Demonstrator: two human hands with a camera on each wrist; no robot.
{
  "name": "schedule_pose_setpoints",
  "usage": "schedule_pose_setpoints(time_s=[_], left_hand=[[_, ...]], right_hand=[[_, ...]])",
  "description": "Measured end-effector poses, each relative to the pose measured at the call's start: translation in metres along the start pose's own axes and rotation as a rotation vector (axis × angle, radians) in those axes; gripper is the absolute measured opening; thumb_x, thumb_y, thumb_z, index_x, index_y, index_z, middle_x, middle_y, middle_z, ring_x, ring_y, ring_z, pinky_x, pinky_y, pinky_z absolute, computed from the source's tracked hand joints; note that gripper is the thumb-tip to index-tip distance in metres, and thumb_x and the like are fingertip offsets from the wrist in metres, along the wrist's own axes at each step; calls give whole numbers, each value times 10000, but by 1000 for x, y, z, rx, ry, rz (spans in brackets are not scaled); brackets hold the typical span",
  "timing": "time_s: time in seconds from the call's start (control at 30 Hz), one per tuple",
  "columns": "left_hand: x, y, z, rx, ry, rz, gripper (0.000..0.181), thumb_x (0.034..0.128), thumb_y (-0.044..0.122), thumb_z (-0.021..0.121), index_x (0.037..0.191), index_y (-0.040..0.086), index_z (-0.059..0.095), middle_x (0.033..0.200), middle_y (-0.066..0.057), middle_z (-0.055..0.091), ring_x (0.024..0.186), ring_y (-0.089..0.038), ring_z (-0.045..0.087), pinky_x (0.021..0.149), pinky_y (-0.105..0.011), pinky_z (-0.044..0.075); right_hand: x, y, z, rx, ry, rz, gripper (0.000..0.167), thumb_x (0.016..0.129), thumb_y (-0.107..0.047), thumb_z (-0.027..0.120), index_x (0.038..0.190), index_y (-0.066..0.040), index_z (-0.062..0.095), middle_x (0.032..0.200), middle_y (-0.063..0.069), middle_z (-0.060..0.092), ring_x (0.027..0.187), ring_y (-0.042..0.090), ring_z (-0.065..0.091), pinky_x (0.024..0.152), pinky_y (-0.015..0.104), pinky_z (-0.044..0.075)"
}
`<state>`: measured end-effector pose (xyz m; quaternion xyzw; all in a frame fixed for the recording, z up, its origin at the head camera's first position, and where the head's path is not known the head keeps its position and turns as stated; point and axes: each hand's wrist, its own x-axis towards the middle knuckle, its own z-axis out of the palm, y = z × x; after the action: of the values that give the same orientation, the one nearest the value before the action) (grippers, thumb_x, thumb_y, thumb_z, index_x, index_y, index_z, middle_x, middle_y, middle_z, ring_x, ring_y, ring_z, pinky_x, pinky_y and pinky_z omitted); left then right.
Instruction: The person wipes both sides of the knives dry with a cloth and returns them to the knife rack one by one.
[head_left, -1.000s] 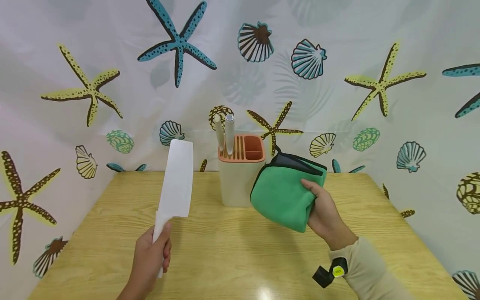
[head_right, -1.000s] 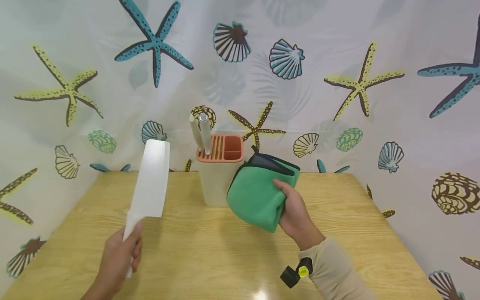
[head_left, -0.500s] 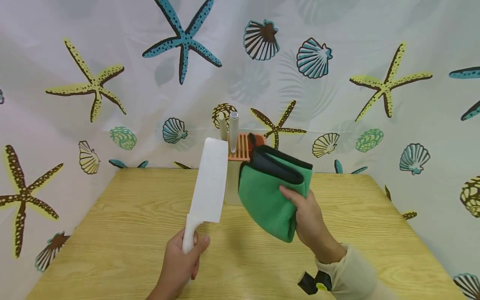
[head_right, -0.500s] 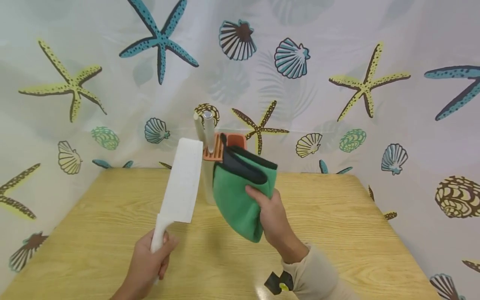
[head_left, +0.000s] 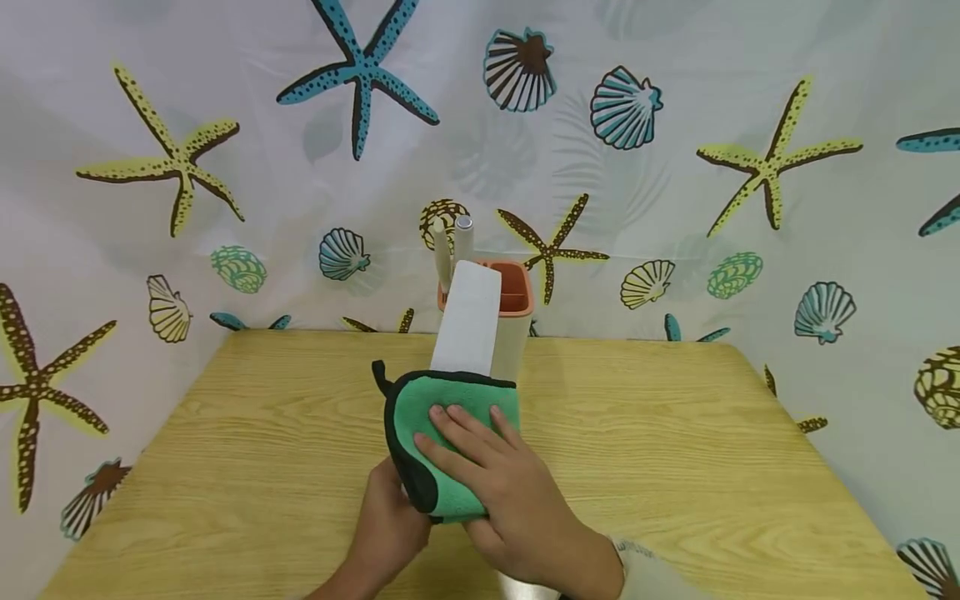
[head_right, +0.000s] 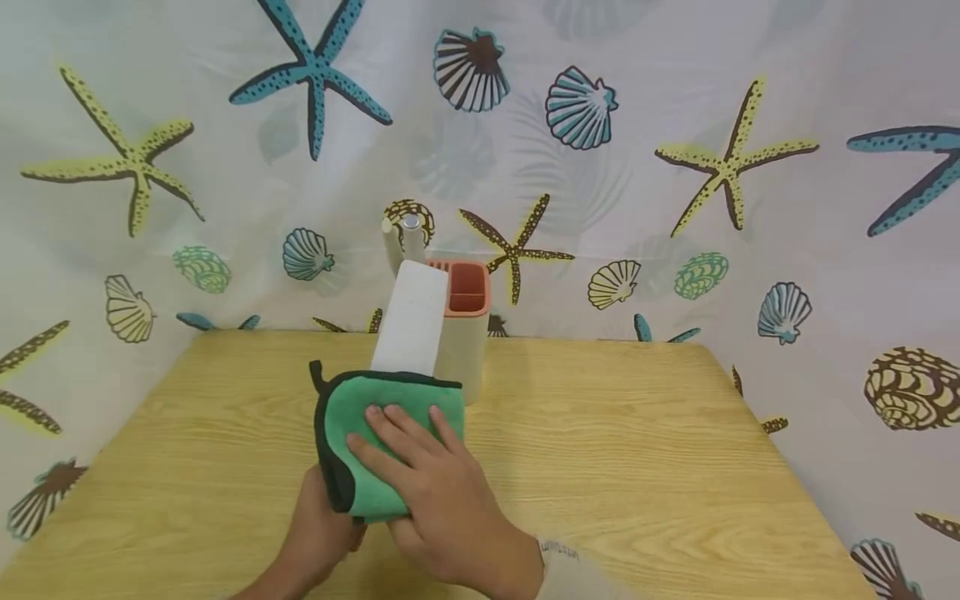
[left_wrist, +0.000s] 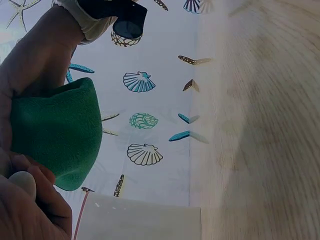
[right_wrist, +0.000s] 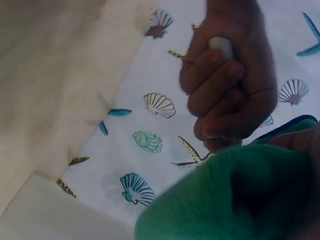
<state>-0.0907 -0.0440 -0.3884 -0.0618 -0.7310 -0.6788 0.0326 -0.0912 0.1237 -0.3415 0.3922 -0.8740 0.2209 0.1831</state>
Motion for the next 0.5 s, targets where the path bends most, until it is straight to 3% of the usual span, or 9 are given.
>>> schedule_pose_setpoints(time_s=[0.07,0.2,0.4,0.5], left_hand=[[1,0,1,38,6,52,160,901,-90,607,1041,-20,639,670,-49,587,522,-37,544,514,-219,504],[2,1,5,51,-5,96,244,877,-87,646,1098,16,648,896,-94,672,778,-65,627,707,-224,547],[-2,0,11,84,-61,20,176,801,-107,566,922,19,583,678,-25,493,536,-43,440,504,-215,426],[-6,-2,14,100,-79,-25,135,782,-98,567,863,6,538,659,-8,440,522,-30,401,489,-201,397]], right_hand=[[0,1,2,-89,20,-17,991,525,40,535,1470,-253,501,1579,2,429,1473,197,409,1113,583,429],[1,6,3,-133,78,3,1023,505,121,534,1461,-243,516,1560,20,459,1443,214,453,1056,533,497],[8,22,-3,-162,172,97,941,586,175,552,1439,-221,546,1546,43,477,1421,255,478,1020,508,522],[13,33,-13,-151,170,172,891,641,176,528,1443,-212,541,1566,42,450,1438,264,452,770,307,610]])
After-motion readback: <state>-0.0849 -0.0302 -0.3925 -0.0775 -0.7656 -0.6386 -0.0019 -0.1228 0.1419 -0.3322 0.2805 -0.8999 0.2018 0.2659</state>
